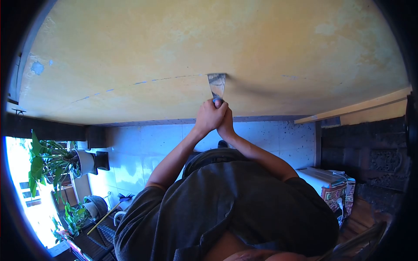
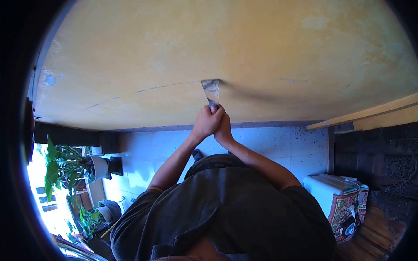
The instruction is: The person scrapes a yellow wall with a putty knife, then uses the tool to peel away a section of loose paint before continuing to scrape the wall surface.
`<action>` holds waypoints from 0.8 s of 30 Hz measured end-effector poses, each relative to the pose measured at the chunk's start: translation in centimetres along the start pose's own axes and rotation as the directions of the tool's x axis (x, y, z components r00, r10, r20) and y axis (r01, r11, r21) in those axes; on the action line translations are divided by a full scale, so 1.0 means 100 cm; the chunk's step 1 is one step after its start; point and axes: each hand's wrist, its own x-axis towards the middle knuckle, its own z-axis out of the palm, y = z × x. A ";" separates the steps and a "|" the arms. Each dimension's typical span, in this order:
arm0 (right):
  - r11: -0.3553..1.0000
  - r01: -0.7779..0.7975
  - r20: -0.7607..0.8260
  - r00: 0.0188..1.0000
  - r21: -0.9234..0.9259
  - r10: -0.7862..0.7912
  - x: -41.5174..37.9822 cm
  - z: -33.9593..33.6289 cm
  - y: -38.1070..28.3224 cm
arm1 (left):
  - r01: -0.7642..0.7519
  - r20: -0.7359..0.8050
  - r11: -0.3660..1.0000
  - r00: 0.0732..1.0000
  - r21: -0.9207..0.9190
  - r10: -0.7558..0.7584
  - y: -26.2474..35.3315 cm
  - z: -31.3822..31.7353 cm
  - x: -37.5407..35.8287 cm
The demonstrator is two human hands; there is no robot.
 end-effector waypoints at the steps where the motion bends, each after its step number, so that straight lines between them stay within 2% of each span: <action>1: 0.999 0.033 0.000 0.999 -0.018 -0.033 0.003 0.001 -0.014 | -0.034 -0.015 0.999 0.999 -0.015 0.034 0.009 -0.007 0.000; 4: 1.000 -0.006 0.040 0.999 0.001 0.005 0.012 0.001 -0.032 | -0.037 -0.024 0.999 0.999 0.016 0.037 0.025 -0.019 0.001; 5: 0.999 -0.023 0.047 0.999 -0.029 0.025 0.013 -0.001 -0.030 | -0.024 -0.016 1.000 1.000 0.014 0.024 0.021 -0.016 0.002; 8: 0.996 -0.074 0.038 0.997 0.048 0.072 0.005 -0.006 0.009 | 0.011 0.009 1.000 1.000 0.001 -0.011 -0.007 0.010 0.006; 10: 0.995 -0.096 0.053 0.994 0.009 0.096 0.004 -0.009 0.012 | 0.036 0.025 0.999 0.999 -0.011 -0.036 -0.021 0.021 0.007; 12: 0.993 -0.116 0.056 0.992 0.002 0.116 0.002 -0.007 -0.003 | 0.008 -0.001 1.000 1.000 -0.013 -0.008 -0.011 0.011 0.003; 14: 0.996 -0.084 0.071 0.994 -0.002 0.084 0.007 -0.004 -0.023 | -0.030 -0.046 0.999 0.999 -0.019 0.029 0.007 -0.005 -0.003; 17: 0.998 -0.058 0.080 0.995 0.013 0.057 0.014 -0.003 -0.030 | -0.049 -0.032 0.998 0.998 -0.033 0.048 0.023 -0.019 0.001; 18: 0.999 -0.047 0.075 0.996 0.024 0.045 0.017 -0.003 -0.032 | -0.046 -0.043 0.999 0.998 -0.010 0.046 0.019 -0.016 0.003; 21: 0.999 0.040 0.003 0.999 -0.030 -0.040 0.009 -0.007 0.024 | -0.053 -0.044 0.999 0.998 0.011 0.053 -0.008 0.012 0.008; 24: 0.997 -0.024 0.002 1.000 -0.076 0.024 0.003 -0.006 0.015 | -0.063 -0.014 0.997 0.998 -0.033 0.063 -0.020 0.016 0.011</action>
